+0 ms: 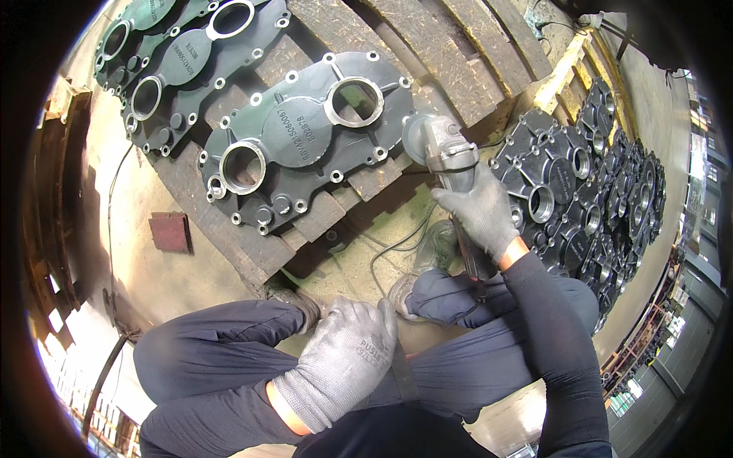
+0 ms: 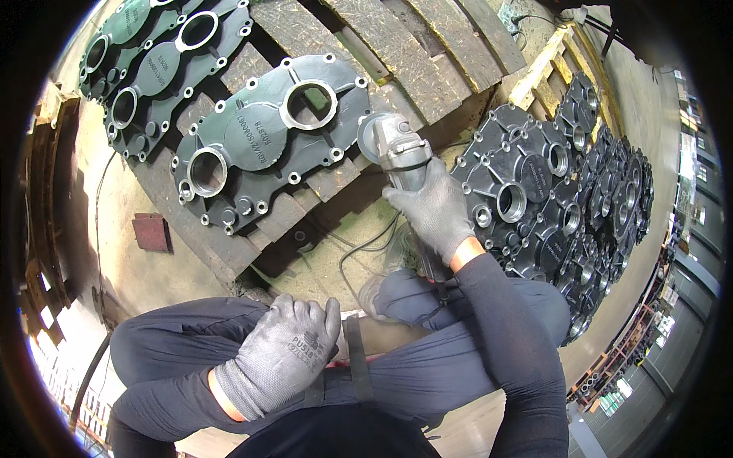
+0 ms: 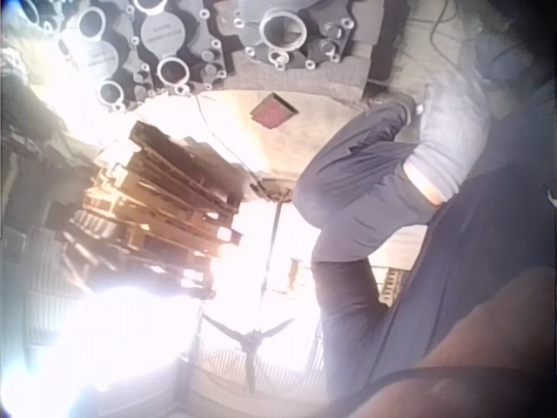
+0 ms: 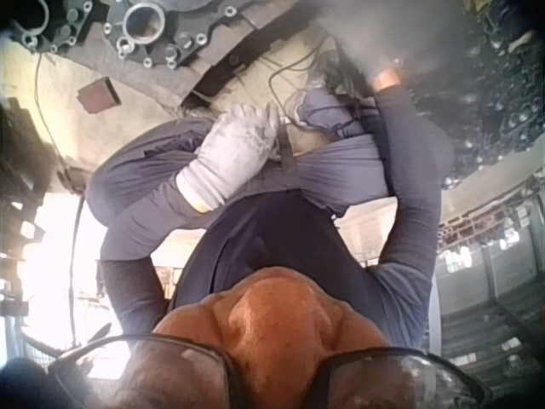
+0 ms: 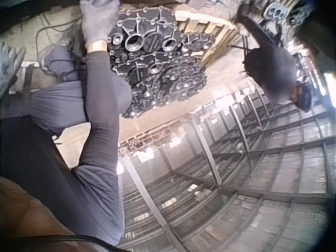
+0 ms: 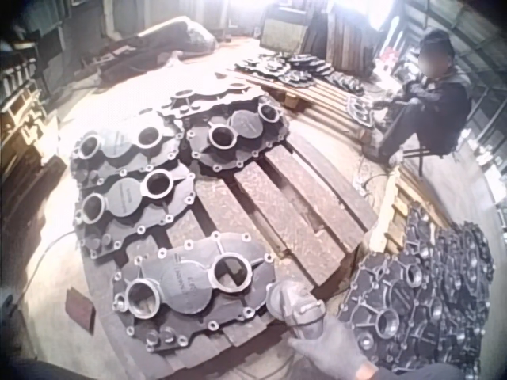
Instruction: The person sits on the floor and uses an angle grinder to smooth the edges and surfaces of metal parts. They handle each part individually, repositioning them on a wooden pallet as they work.
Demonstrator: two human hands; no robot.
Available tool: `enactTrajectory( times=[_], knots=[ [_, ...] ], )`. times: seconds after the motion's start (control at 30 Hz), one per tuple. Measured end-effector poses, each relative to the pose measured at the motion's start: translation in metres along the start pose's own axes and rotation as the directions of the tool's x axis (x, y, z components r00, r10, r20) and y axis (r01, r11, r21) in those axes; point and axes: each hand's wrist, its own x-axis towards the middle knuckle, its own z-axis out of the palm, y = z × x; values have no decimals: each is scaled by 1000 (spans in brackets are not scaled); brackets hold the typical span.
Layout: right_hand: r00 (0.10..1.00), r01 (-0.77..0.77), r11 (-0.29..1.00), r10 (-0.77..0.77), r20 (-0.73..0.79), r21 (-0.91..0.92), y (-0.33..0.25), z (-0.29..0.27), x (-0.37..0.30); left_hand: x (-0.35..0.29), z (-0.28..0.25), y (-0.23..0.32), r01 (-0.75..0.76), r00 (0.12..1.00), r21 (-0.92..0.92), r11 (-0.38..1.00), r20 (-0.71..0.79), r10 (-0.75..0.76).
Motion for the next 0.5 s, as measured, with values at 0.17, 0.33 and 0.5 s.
enactTrajectory(
  times=[0.17, 0.33, 0.5],
  knots=[
    [996, 88, 991, -90, 8, 97, 5, 4, -12, 0, 2, 3, 2, 999, 16, 1000, -37, -1],
    [999, 38, 998, -37, -21, 40, 2, -3, -4, -4, 8, 4, -15, 991, 45, 999, -129, 21],
    [1000, 29, 999, -29, -4, 45, 1, -3, 5, -2, 0, 5, 8, 998, 37, 999, -56, -6]
  ],
)
